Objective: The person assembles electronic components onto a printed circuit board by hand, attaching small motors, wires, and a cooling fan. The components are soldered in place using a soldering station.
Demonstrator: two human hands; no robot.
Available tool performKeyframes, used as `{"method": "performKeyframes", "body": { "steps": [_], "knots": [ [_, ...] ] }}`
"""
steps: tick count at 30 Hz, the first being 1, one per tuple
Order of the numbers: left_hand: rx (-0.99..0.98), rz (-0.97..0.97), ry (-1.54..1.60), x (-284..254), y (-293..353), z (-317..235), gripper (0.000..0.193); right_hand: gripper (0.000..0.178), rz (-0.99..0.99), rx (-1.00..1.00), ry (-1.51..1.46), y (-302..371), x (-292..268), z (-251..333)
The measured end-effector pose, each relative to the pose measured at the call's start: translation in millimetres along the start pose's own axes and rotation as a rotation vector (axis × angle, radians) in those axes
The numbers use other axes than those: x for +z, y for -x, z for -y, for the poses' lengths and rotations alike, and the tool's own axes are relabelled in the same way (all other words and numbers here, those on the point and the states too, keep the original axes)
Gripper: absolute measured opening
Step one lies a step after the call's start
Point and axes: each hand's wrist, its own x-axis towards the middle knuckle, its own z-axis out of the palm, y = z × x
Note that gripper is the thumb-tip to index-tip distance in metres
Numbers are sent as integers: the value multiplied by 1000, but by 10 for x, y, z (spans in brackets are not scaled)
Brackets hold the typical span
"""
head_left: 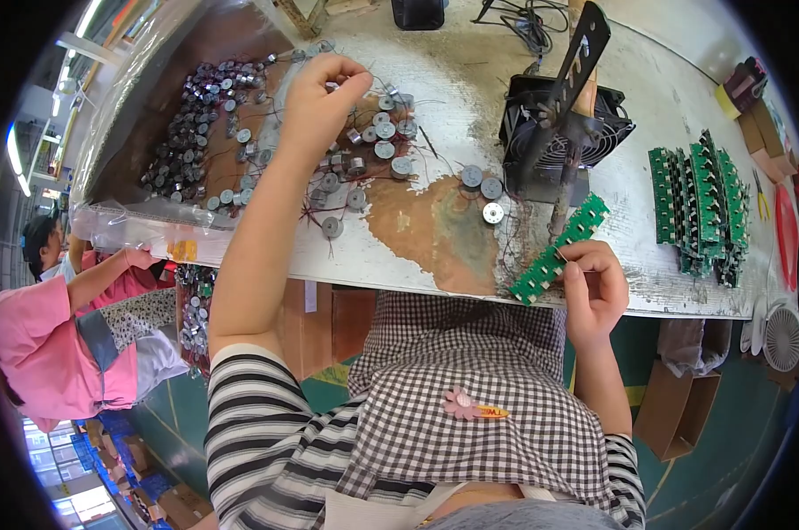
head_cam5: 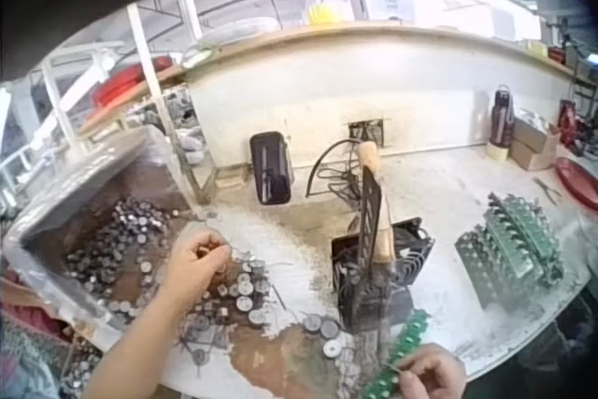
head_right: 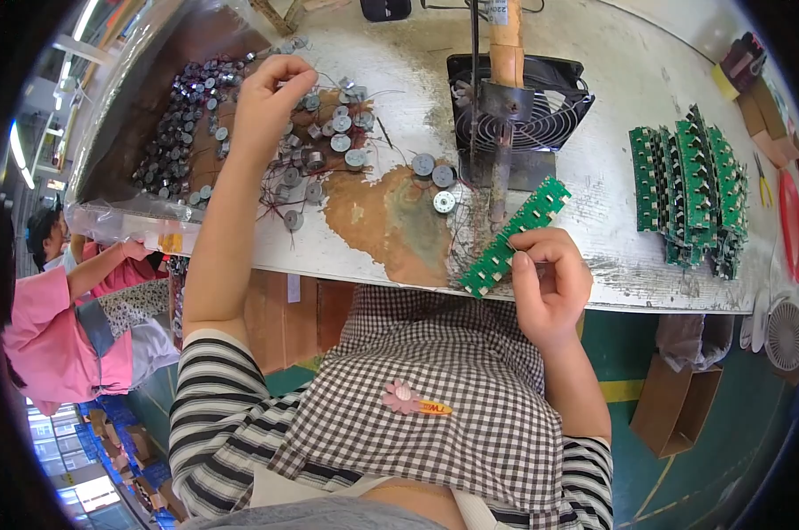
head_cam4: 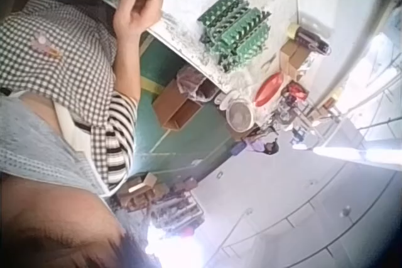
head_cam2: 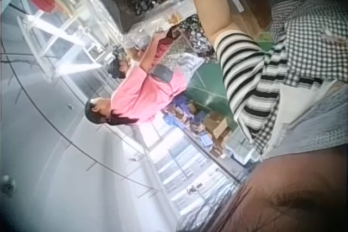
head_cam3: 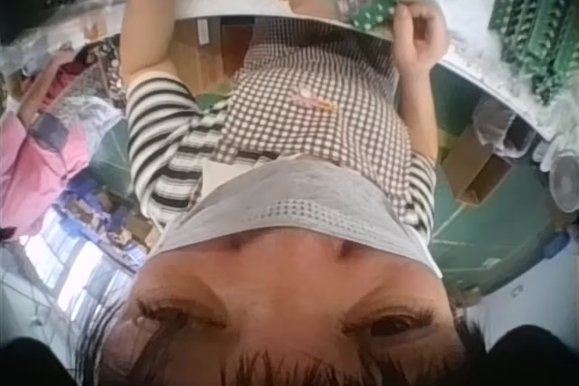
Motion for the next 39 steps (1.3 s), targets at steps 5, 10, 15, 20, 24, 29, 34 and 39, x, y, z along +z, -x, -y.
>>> {"method": "performKeyframes", "body": {
  "steps": [5, 10, 15, 20, 24, 29, 34, 39],
  "knots": [
    [16, 54, 14, 19, 127, -70, 13, 8, 3, -18, -8, -5, 7, -5],
    [-52, -316, -3, -35, 206, -169, 37, 8, 2, -8, -26, -5, 16, 2],
    [-29, -300, -44, -163, 498, -328, 13, 8, -11, -27, -29, -6, -5, -30],
    [39, 35, -414, -153, 676, -388, 12, 8, -3, -28, -19, -4, 8, -4],
    [152, 90, -594, -65, 639, -228, 14, 8, -7, -26, -21, -2, 6, -29],
    [213, 98, -558, 30, 565, 191, 11, 8, 3, -37, -37, -10, 16, 0],
    [-138, -220, 197, -17, 583, 61, 13, 8, -11, -19, -28, 4, 15, 4],
    [-393, 81, 538, 62, 964, -597, 12, 8, 45, -135, 181, -82, 0, 74]
  ]
}}
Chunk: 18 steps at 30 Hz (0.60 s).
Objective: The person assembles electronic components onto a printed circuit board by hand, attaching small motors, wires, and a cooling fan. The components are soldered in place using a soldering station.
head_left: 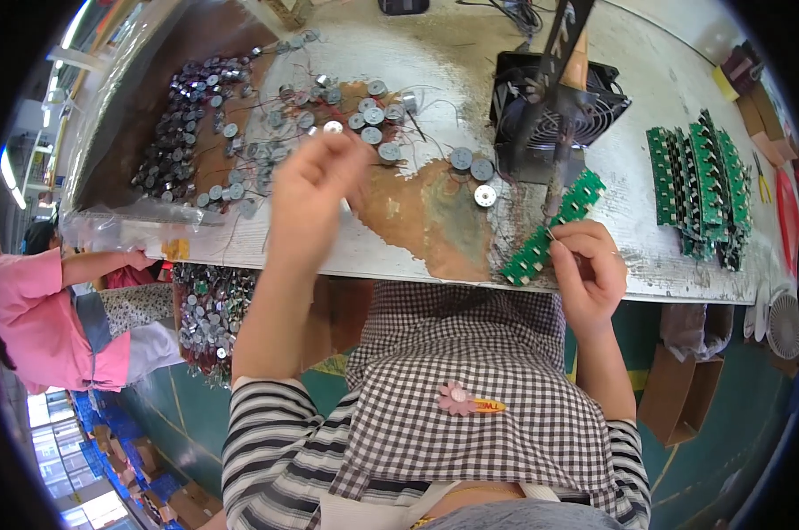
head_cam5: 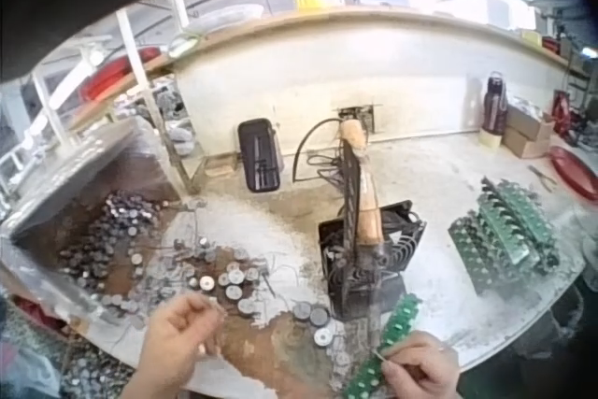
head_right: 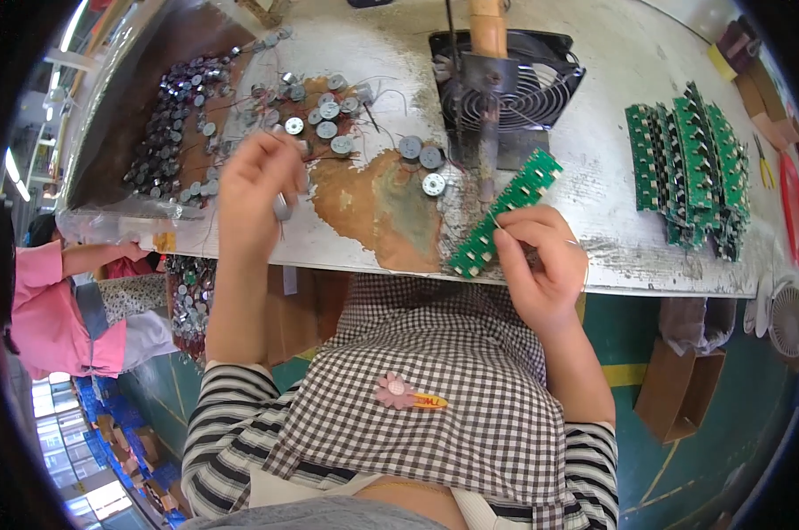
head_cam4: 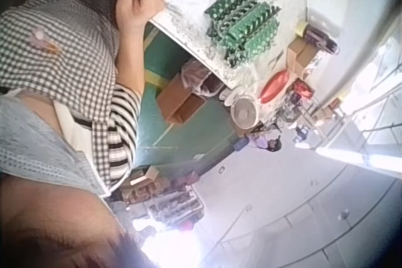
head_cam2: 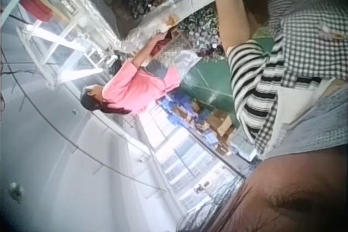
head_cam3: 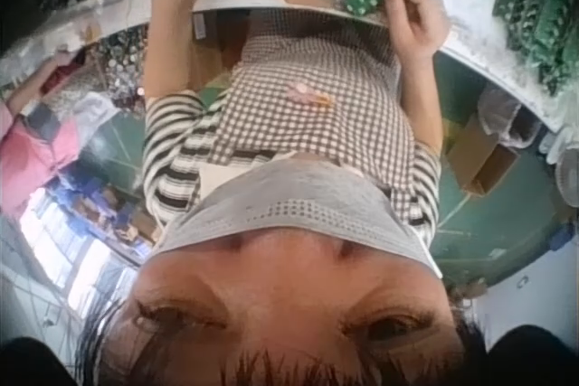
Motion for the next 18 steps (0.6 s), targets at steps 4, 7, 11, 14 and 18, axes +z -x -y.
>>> {"method": "performKeyframes", "body": {
  "steps": [4, 7, 11, 14, 18],
  "knots": [
    [-412, 285, 275, 436, 433, 167, 8, 9, 40, 7, -30, -24, 15, -15],
    [-494, 306, 283, 574, 447, 267, 14, 9, 31, -4, -76, -11, 29, -65],
    [-404, 256, 216, 775, 440, 275, 16, 10, 56, -76, -66, -15, -19, -49],
    [-333, 244, 120, 874, 420, 230, 17, 8, 25, -104, -111, 12, -8, -84],
    [-307, 255, 92, 985, 417, 244, 15, 9, 23, -86, -126, 33, 4, -38]
  ]
}}
